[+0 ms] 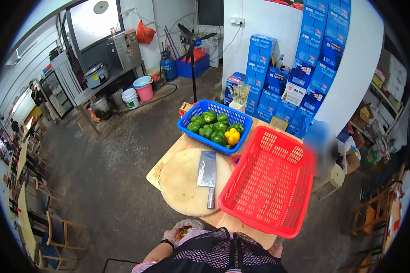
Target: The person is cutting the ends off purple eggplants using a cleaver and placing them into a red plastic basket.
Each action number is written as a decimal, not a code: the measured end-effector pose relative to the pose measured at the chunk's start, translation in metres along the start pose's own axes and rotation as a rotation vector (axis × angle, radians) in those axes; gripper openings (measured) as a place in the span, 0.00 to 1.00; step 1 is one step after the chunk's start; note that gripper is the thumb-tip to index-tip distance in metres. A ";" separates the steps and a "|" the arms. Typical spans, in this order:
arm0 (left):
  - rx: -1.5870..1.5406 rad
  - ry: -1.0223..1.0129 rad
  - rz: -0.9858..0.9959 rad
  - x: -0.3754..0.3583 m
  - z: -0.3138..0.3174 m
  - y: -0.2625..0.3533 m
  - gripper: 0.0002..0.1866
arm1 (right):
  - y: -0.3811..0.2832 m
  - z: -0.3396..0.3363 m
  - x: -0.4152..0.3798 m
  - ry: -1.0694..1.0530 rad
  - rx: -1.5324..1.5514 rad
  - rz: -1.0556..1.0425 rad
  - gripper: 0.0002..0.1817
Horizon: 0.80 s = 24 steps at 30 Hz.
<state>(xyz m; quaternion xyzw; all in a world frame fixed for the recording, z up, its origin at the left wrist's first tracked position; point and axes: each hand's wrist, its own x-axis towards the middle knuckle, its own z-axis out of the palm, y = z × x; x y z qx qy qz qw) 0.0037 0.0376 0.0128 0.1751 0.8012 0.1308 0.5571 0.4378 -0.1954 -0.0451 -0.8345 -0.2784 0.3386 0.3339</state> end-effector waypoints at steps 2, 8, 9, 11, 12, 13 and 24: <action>-0.078 -0.027 0.028 0.004 0.001 0.002 0.24 | -0.003 -0.008 -0.006 -0.082 -0.418 0.217 0.23; 0.214 -0.021 0.142 0.059 0.010 -0.025 0.22 | 0.057 0.006 0.031 -0.284 -0.896 0.199 0.21; 0.211 -0.024 0.143 0.068 0.008 -0.032 0.22 | 0.070 0.011 0.039 -0.311 -0.923 0.159 0.20; 0.535 -0.122 0.460 0.084 0.002 -0.044 0.19 | 0.095 0.021 0.053 -0.360 -0.971 0.083 0.19; 0.533 -0.123 0.459 0.080 0.004 -0.042 0.19 | 0.107 0.026 0.059 -0.382 -0.989 0.051 0.19; 0.418 -0.112 0.365 0.069 0.005 -0.038 0.18 | 0.118 0.029 0.064 -0.403 -1.006 0.024 0.18; 0.474 0.014 0.288 0.086 0.009 -0.062 0.20 | 0.207 0.043 0.089 -0.506 -1.119 -0.243 0.16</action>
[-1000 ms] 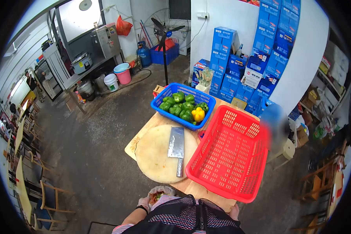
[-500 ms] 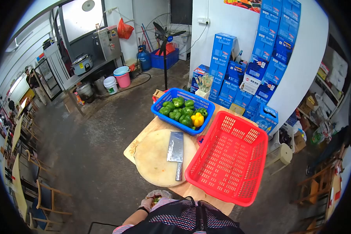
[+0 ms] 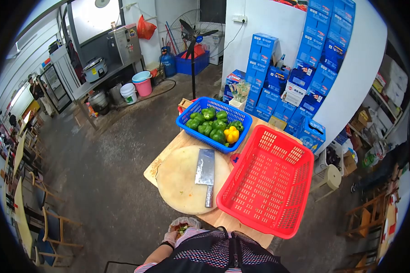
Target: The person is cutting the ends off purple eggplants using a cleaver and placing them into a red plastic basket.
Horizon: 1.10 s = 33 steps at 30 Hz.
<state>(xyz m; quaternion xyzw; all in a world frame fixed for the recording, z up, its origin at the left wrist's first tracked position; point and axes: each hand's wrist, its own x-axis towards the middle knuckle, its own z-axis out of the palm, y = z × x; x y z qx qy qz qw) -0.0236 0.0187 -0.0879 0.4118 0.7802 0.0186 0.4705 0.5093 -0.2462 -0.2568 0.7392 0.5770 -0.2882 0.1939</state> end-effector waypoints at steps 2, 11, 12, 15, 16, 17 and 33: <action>-0.211 0.008 -0.113 -0.026 -0.009 0.019 0.22 | -0.006 -0.020 -0.011 0.009 0.032 0.043 0.16; -0.352 0.159 -0.285 -0.027 -0.005 0.029 0.21 | -0.005 -0.064 -0.011 -0.005 0.082 0.119 0.17; -0.368 0.161 -0.296 -0.026 -0.006 0.029 0.21 | -0.005 -0.067 -0.010 -0.004 0.084 0.121 0.17; -0.375 0.103 -0.190 -0.029 -0.010 0.026 0.20 | -0.006 -0.072 -0.009 0.003 0.091 0.128 0.18; -0.375 0.104 -0.190 -0.031 -0.012 0.027 0.20 | -0.005 -0.074 -0.008 0.007 0.094 0.129 0.18; -0.348 0.083 -0.198 -0.033 -0.013 0.028 0.21 | -0.005 -0.075 -0.009 0.010 0.096 0.131 0.19; -0.253 0.128 -0.276 -0.026 -0.004 0.019 0.24 | -0.030 -0.134 -0.047 -0.032 0.172 0.199 0.21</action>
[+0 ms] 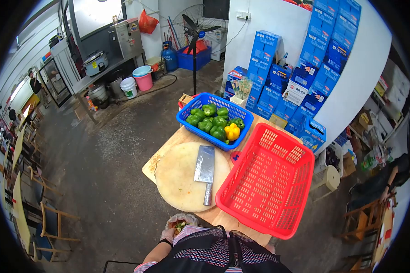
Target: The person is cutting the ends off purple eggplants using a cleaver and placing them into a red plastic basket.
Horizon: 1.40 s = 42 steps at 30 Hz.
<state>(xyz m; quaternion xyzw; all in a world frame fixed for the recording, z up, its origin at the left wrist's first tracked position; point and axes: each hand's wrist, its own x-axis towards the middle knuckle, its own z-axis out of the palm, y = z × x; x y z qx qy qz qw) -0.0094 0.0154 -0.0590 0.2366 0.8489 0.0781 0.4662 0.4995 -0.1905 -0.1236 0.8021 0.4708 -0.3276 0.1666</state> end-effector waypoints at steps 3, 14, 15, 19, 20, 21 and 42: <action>0.021 -0.036 0.024 0.000 -0.001 0.000 0.24 | 0.011 0.016 0.009 0.036 0.030 -0.083 0.19; 1.063 -0.174 0.614 0.116 0.017 -0.050 0.17 | -0.022 -0.019 -0.051 0.045 0.713 0.073 0.10; 1.127 -0.173 0.638 0.132 0.021 -0.061 0.18 | -0.025 -0.016 -0.050 0.101 0.335 -0.003 0.10; 1.284 -0.148 0.682 0.140 0.022 -0.039 0.18 | -0.031 -0.015 -0.035 0.170 -0.011 -0.070 0.08; 1.316 -0.134 0.687 0.142 0.022 -0.036 0.15 | -0.033 -0.013 -0.035 0.172 0.000 -0.068 0.08; 1.324 -0.128 0.693 0.143 0.024 -0.033 0.15 | -0.035 -0.012 -0.036 0.194 0.002 -0.059 0.07; 1.298 -0.209 0.694 0.147 0.019 0.030 0.17 | -0.041 0.011 -0.068 0.180 0.231 0.122 0.09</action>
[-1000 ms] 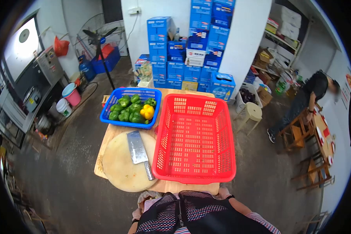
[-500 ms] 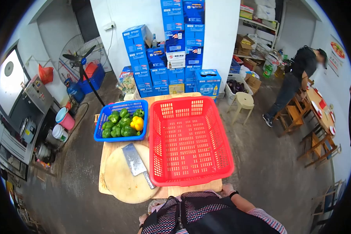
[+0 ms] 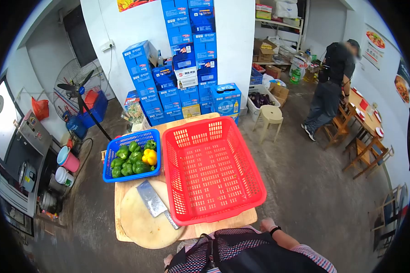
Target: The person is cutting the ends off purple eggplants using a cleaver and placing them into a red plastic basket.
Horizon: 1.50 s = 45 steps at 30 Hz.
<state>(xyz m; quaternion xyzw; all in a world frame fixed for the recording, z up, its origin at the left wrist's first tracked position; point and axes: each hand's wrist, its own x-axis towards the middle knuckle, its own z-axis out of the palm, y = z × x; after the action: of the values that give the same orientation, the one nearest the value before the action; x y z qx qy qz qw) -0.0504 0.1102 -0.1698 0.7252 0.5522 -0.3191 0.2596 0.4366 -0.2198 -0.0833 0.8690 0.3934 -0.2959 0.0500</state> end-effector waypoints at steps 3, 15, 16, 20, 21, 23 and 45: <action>0.065 -0.035 0.038 0.009 -0.007 0.010 0.15 | 0.003 0.007 -0.010 -0.009 0.053 0.034 0.09; 0.187 -0.019 0.254 0.039 -0.011 0.031 0.16 | 0.003 0.032 -0.065 -0.081 0.991 0.511 0.08; 0.177 -0.012 0.264 0.039 -0.011 0.033 0.17 | 0.005 0.036 -0.067 -0.067 1.055 0.512 0.08; 0.141 0.003 0.295 0.033 -0.014 0.045 0.20 | 0.017 0.057 -0.073 -0.007 1.181 0.427 0.08; 0.134 -0.035 0.276 0.035 -0.015 0.049 0.21 | 0.020 0.062 -0.074 0.012 1.182 0.390 0.08; 0.129 -0.074 0.259 0.037 -0.016 0.055 0.21 | 0.023 0.065 -0.076 0.034 1.187 0.362 0.08; 0.223 -0.015 0.339 0.035 -0.022 0.054 0.21 | 0.035 0.075 -0.056 -0.155 1.807 0.738 0.06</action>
<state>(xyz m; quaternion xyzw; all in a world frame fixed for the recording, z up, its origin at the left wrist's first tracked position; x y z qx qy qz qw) 0.0122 0.1347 -0.1804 0.8296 0.3815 -0.3356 0.2316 0.3971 -0.3039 -0.1189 0.6267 -0.2823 -0.5078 -0.5193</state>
